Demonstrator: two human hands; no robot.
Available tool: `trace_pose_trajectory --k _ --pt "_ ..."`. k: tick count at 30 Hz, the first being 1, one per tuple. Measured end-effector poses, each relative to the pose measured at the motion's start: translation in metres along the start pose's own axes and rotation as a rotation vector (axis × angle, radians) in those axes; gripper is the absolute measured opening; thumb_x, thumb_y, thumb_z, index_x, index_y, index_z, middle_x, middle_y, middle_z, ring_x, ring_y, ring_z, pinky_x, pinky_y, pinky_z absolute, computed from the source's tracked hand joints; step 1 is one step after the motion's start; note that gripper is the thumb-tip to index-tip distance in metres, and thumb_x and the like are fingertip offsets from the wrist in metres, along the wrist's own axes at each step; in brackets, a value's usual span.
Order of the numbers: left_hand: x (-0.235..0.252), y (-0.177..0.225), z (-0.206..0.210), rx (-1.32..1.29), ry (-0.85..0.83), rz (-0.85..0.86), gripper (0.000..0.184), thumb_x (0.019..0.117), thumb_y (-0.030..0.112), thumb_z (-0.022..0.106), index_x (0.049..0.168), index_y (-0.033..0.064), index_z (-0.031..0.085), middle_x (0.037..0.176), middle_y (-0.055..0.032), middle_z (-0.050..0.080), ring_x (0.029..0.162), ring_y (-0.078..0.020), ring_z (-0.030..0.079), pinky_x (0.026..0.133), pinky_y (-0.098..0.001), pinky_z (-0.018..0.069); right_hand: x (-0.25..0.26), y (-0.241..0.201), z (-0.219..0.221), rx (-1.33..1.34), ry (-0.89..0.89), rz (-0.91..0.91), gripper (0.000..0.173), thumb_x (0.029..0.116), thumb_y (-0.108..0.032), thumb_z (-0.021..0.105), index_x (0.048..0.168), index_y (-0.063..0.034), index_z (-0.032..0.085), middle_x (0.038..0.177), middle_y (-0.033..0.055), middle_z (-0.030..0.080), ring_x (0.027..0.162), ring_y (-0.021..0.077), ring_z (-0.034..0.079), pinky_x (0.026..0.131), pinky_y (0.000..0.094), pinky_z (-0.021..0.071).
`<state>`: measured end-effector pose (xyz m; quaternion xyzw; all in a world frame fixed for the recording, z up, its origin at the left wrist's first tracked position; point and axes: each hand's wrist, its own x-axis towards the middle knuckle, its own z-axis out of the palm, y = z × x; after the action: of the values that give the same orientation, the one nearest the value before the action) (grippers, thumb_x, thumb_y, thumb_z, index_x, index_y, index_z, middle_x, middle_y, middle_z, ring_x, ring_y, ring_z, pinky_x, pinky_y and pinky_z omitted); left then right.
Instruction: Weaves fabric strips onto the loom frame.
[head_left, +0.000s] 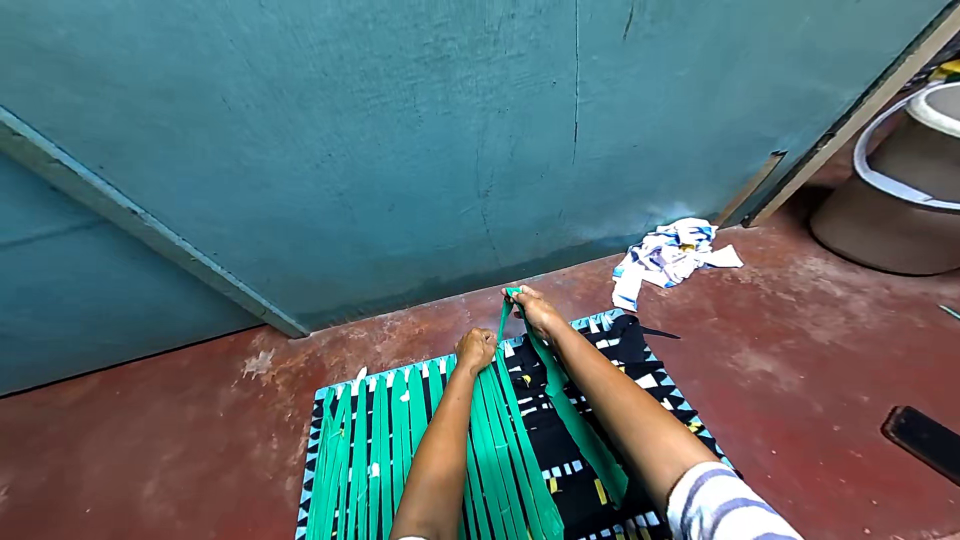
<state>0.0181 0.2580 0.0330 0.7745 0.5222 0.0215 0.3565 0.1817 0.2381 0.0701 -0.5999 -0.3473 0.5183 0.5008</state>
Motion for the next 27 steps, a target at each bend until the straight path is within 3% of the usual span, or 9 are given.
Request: trace_pose_trajectory --k 2,5,10,15,17,20,23,27 --pt "0.006 -0.004 -0.001 -0.053 -0.022 -0.001 0.034 0.1060 0.028 0.053 0.111 0.0013 0.073 0.112 -0.0203 0.070 0.113 -0.0353 0.063 0.099 -0.0622 0.0417 0.009 0.003 0.006 -0.095 -0.015 -0.028 0.030 0.1099 -0.009 0.040 0.127 0.0046 0.060 0.126 0.0172 0.062 0.110 0.0194 0.057 0.093 0.0363 0.0462" --pt "0.012 -0.004 -0.002 -0.089 -0.025 -0.067 0.027 0.1028 0.024 0.059 0.108 0.0015 0.073 0.110 -0.0191 0.069 0.109 -0.0336 0.063 0.096 -0.0596 0.0433 0.017 0.008 0.014 -0.171 -0.047 -0.080 0.030 0.1096 -0.009 0.041 0.126 0.0051 0.062 0.117 0.0162 0.063 0.101 0.0170 0.057 0.088 0.0328 0.0456" --pt "0.018 -0.002 0.001 -0.112 0.047 -0.153 0.026 0.1016 0.021 0.056 0.096 0.0001 0.071 0.102 -0.0190 0.068 0.102 -0.0334 0.063 0.089 -0.0588 0.0457 0.018 0.008 0.029 -0.149 -0.110 -0.142 0.033 0.1097 -0.007 0.038 0.130 0.0066 0.060 0.118 0.0178 0.064 0.100 0.0164 0.059 0.091 0.0310 0.0479" --pt "0.012 -0.006 -0.002 -0.259 0.145 -0.066 0.020 0.1000 0.012 0.057 0.096 -0.0024 0.070 0.094 -0.0168 0.066 0.092 -0.0284 0.062 0.087 -0.0504 0.0476 0.021 0.007 0.039 -0.092 -0.145 -0.210 0.031 0.1088 -0.006 0.039 0.126 0.0069 0.062 0.110 0.0154 0.065 0.095 0.0143 0.060 0.090 0.0304 0.0495" --pt "0.004 -0.005 -0.002 -0.362 0.247 -0.016 0.018 0.1003 0.008 0.057 0.101 -0.0055 0.070 0.095 -0.0171 0.068 0.091 -0.0245 0.063 0.087 -0.0441 0.0493 0.022 0.003 0.040 -0.049 -0.139 -0.218 0.031 0.1093 -0.006 0.038 0.126 0.0071 0.061 0.111 0.0155 0.065 0.095 0.0142 0.060 0.090 0.0304 0.0498" --pt "-0.006 -0.004 0.005 -0.667 0.362 -0.016 0.016 0.1019 0.003 0.056 0.104 -0.0093 0.066 0.093 -0.0160 0.070 0.081 -0.0157 0.066 0.078 -0.0323 0.0543 0.022 0.001 0.037 0.011 -0.128 -0.230 0.029 0.1091 -0.005 0.037 0.122 0.0072 0.061 0.111 0.0137 0.064 0.094 0.0114 0.060 0.088 0.0282 0.0494" --pt "-0.015 -0.002 0.007 -1.000 0.422 -0.060 0.015 0.1041 0.000 0.051 0.106 -0.0112 0.061 0.088 -0.0150 0.073 0.072 -0.0147 0.071 0.070 -0.0290 0.0593 0.025 0.006 0.033 0.073 -0.127 -0.229 0.030 0.1085 -0.005 0.037 0.124 0.0072 0.061 0.111 0.0122 0.064 0.091 0.0104 0.060 0.087 0.0272 0.0506" --pt "-0.024 0.010 0.002 -1.161 0.375 -0.128 0.013 0.1044 0.002 0.053 0.107 -0.0086 0.060 0.081 -0.0108 0.065 0.061 -0.0119 0.062 0.059 -0.0260 0.0551 0.024 0.005 0.030 0.175 -0.116 -0.190 0.029 0.1096 -0.006 0.037 0.125 0.0066 0.059 0.113 0.0127 0.064 0.091 0.0112 0.062 0.085 0.0273 0.0525"
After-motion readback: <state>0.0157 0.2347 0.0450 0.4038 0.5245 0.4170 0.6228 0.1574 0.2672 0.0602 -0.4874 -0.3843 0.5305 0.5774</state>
